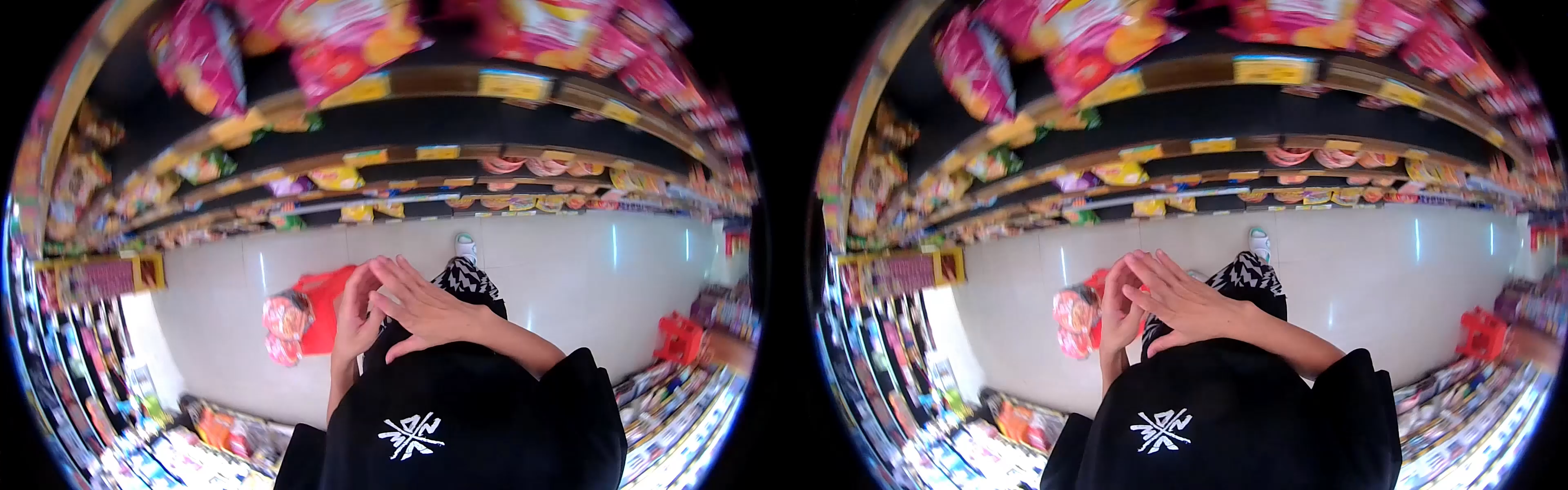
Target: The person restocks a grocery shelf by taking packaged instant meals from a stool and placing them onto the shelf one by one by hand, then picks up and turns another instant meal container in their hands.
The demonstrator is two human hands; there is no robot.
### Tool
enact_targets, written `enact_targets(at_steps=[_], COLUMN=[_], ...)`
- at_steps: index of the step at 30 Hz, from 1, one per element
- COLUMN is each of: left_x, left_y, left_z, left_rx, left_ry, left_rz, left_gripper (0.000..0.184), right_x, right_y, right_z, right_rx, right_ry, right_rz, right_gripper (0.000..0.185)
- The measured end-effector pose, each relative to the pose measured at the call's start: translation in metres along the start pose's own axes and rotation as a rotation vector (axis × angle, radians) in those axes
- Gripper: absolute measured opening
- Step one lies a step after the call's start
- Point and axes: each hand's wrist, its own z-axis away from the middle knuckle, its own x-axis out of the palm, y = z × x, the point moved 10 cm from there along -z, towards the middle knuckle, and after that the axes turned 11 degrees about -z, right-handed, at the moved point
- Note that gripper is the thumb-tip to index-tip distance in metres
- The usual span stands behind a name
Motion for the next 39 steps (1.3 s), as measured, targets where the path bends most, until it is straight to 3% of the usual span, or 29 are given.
enact_targets(at_steps=[3, 5, 19, 20, 23, 26, 28, 31, 35, 37, 39], left_x=[-0.011, -0.023, -0.063, -0.066, -0.081, -0.106, -0.119, -0.116, -0.069, -0.030, -0.024], left_y=[-0.005, -0.012, -0.033, -0.035, -0.049, -0.032, -0.026, 0.019, 0.050, 0.052, 0.042], left_z=[0.026, 0.045, 0.095, 0.096, 0.102, 0.098, 0.104, 0.098, 0.078, 0.064, 0.054], left_rx=[-0.078, -0.073, -0.109, -0.117, -0.213, -0.172, -0.162, -0.007, 0.132, 0.128, 0.024], left_ry=[0.159, 0.190, 0.389, 0.399, 0.480, 0.544, 0.603, 0.544, 0.238, -0.028, -0.031], left_rz=[0.096, 0.089, 0.238, 0.253, 0.246, -0.168, -0.300, -0.371, -0.519, -0.634, -0.534], left_gripper=[0.061, 0.065, 0.066, 0.066, 0.069, 0.062, 0.053, 0.056, 0.077, 0.086, 0.085], right_x=[0.035, 0.051, 0.109, 0.109, 0.103, 0.108, 0.104, 0.109, 0.119, 0.111, 0.102], right_y=[0.007, 0.002, -0.011, -0.012, -0.015, 0.008, 0.009, 0.014, 0.024, 0.022, 0.024], right_z=[-0.019, -0.027, -0.056, -0.058, -0.065, -0.049, -0.051, -0.052, -0.047, -0.042, -0.038], right_rx=[0.147, 0.137, 0.059, 0.063, -0.037, 0.231, 0.187, 0.223, 0.282, 0.150, 0.109], right_ry=[-0.270, -0.360, -0.541, -0.552, -0.499, -0.722, -0.641, -0.697, -0.875, -0.625, -0.472], right_rz=[0.074, 0.070, 0.153, 0.182, 0.346, 0.306, 0.373, 0.375, 0.314, 0.176, 0.086], right_gripper=[0.102, 0.103, 0.104, 0.085, 0.061, 0.044, 0.038, 0.031, 0.023, 0.020, 0.018])
